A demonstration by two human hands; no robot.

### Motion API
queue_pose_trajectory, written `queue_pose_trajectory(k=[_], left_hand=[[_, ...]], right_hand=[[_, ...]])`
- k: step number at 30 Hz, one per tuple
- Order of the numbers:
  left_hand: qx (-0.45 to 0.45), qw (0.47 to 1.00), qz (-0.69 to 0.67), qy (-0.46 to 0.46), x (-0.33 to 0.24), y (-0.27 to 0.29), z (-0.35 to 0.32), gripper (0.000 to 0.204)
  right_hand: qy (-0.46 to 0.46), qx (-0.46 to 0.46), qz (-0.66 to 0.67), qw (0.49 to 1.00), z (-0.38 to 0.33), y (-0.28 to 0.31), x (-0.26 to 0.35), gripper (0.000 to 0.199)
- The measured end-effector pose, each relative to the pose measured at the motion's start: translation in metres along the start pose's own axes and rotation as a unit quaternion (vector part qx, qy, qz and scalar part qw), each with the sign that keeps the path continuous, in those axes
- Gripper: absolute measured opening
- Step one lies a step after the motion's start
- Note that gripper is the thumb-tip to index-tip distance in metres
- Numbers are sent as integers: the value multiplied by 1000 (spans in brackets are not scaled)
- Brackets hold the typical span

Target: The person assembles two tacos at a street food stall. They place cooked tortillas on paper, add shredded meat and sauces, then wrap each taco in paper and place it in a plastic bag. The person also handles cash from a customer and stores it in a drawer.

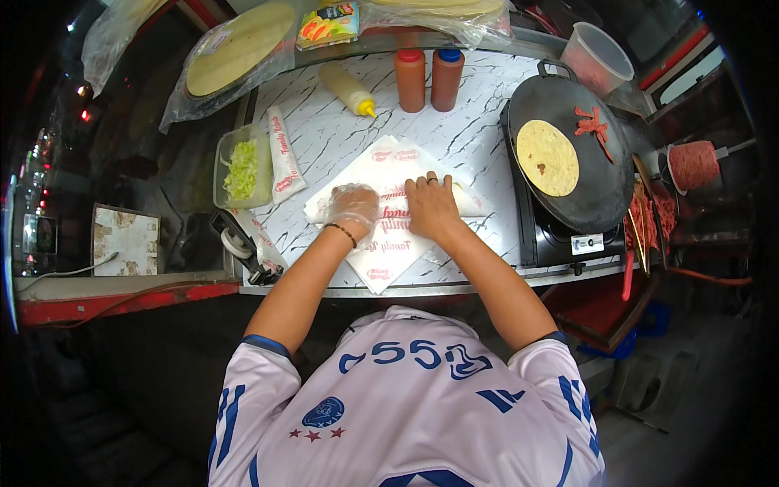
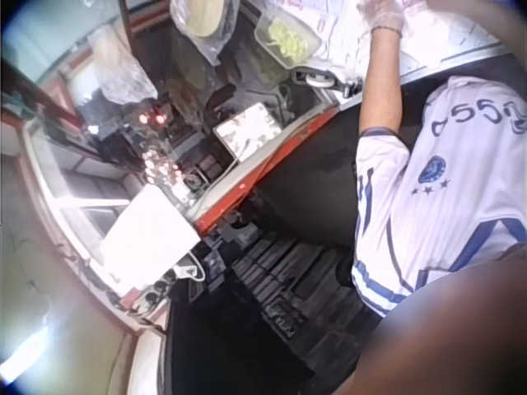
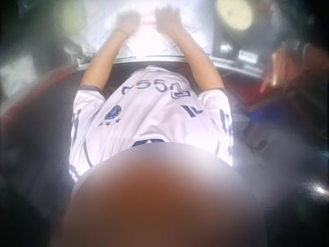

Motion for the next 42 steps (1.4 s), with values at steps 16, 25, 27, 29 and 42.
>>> queue_pose_trajectory(k=[16,25,27,29,42], left_hand=[[-160,961,-222,49,49,-11,-79,33],[5,599,-765,237,126,-74,-42,52],[-134,782,-594,137,125,-72,-33,45],[-229,881,-389,143,114,-71,-34,35],[-156,821,-531,-142,94,-36,14,5]], right_hand=[[112,-149,-126,974,-24,-12,37,54],[102,-126,-177,971,-9,1,68,77],[109,-104,-205,967,-6,-3,72,77],[115,-117,-224,961,-4,-5,69,76],[153,-128,13,980,18,-3,15,42]])
Point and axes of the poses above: each hand's wrist, its own z-axis towards the middle knuckle, its own y-axis out of the back of the hand, x = y × z, the point moved 3 cm from there along z, towards the middle knuckle, and after that the axes turned 6 degrees about -z, right-handed, at the moved point
